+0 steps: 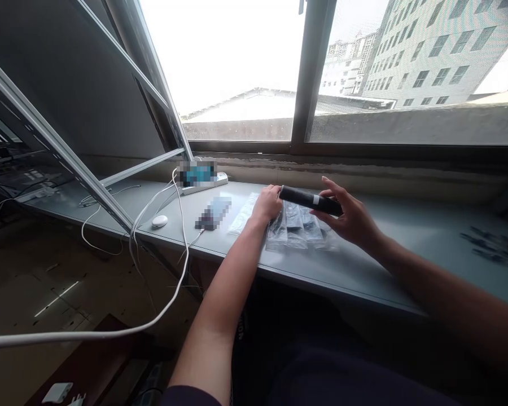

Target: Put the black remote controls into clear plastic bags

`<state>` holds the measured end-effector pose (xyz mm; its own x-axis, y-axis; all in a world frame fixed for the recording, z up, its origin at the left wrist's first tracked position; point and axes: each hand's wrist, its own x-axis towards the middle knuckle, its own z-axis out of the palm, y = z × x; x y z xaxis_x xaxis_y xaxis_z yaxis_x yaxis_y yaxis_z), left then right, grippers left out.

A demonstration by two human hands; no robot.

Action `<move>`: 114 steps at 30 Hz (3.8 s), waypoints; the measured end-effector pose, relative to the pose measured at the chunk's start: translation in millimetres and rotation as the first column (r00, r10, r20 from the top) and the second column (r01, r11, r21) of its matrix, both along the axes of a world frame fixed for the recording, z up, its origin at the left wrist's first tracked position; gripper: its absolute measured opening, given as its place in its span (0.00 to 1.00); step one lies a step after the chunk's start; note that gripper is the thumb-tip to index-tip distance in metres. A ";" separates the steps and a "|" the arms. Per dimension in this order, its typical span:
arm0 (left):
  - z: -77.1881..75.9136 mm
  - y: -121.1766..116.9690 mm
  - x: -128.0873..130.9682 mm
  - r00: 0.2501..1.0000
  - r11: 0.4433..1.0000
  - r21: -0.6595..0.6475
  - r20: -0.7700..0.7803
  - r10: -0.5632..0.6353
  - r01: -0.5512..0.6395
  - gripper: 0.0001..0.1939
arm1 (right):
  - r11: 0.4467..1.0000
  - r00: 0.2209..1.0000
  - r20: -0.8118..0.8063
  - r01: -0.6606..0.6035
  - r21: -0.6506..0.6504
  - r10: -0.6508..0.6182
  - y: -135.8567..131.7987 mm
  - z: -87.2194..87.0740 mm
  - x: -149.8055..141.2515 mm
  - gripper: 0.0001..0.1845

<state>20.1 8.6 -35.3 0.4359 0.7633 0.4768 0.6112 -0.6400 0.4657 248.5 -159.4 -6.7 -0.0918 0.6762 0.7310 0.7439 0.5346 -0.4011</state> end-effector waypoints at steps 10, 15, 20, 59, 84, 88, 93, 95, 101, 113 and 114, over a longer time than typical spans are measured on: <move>-3.2 1.9 1.4 1.000 1.000 -0.004 0.025 -0.016 0.016 0.19 | 0.945 0.884 -0.467 -0.181 -0.274 0.034 4.9 -1.8 -5.9 0.27; -2.4 2.0 1.4 1.000 1.000 -0.005 0.019 -0.007 0.007 0.19 | 0.937 0.839 -0.537 -0.247 -0.246 0.080 7.2 -2.1 -5.4 0.25; -1.8 0.7 1.1 1.000 1.000 -0.003 0.012 -0.002 0.002 0.19 | 0.947 0.852 -0.494 -0.281 -0.156 0.172 3.6 0.9 -12.0 0.21; -4.0 0.1 -0.1 0.999 0.995 -0.103 -0.035 0.007 -0.010 0.20 | 0.690 0.857 0.370 0.510 -0.514 -0.358 41.0 -24.3 60.9 0.39; 0.4 -3.8 0.4 0.998 0.995 -0.099 -0.064 0.006 -0.013 0.21 | 0.930 0.934 0.351 0.070 -0.360 0.065 23.6 -12.0 25.8 0.36; 0.3 -3.8 -0.3 0.998 0.995 -0.095 -0.066 0.000 -0.006 0.20 | 0.914 0.921 0.383 0.099 -0.394 0.066 21.2 -9.8 23.1 0.36; 0.2 -4.0 -1.1 0.998 0.995 -0.097 -0.062 0.000 -0.006 0.20 | 0.909 0.928 0.365 0.092 -0.406 0.070 17.9 -8.2 21.9 0.41; 0.5 -4.5 -1.2 0.998 0.995 -0.099 -0.059 -0.001 -0.005 0.20 | 0.899 0.929 0.361 0.090 -0.429 0.078 16.7 -7.7 22.4 0.44; 2.4 -7.1 0.2 1.000 0.993 -0.121 -0.027 -0.007 0.004 0.17 | 0.838 0.911 0.351 0.011 -0.546 0.216 14.9 -1.1 30.2 0.51; 0.4 -5.8 0.6 1.000 0.989 -0.151 -0.025 -0.003 0.000 0.17 | 0.764 0.938 0.213 -0.077 -0.641 0.274 18.0 6.9 50.3 0.51; 0.4 -6.0 0.6 1.000 0.989 -0.148 -0.030 -0.002 -0.002 0.17 | 0.768 0.941 0.207 -0.079 -0.636 0.268 18.8 6.6 50.5 0.49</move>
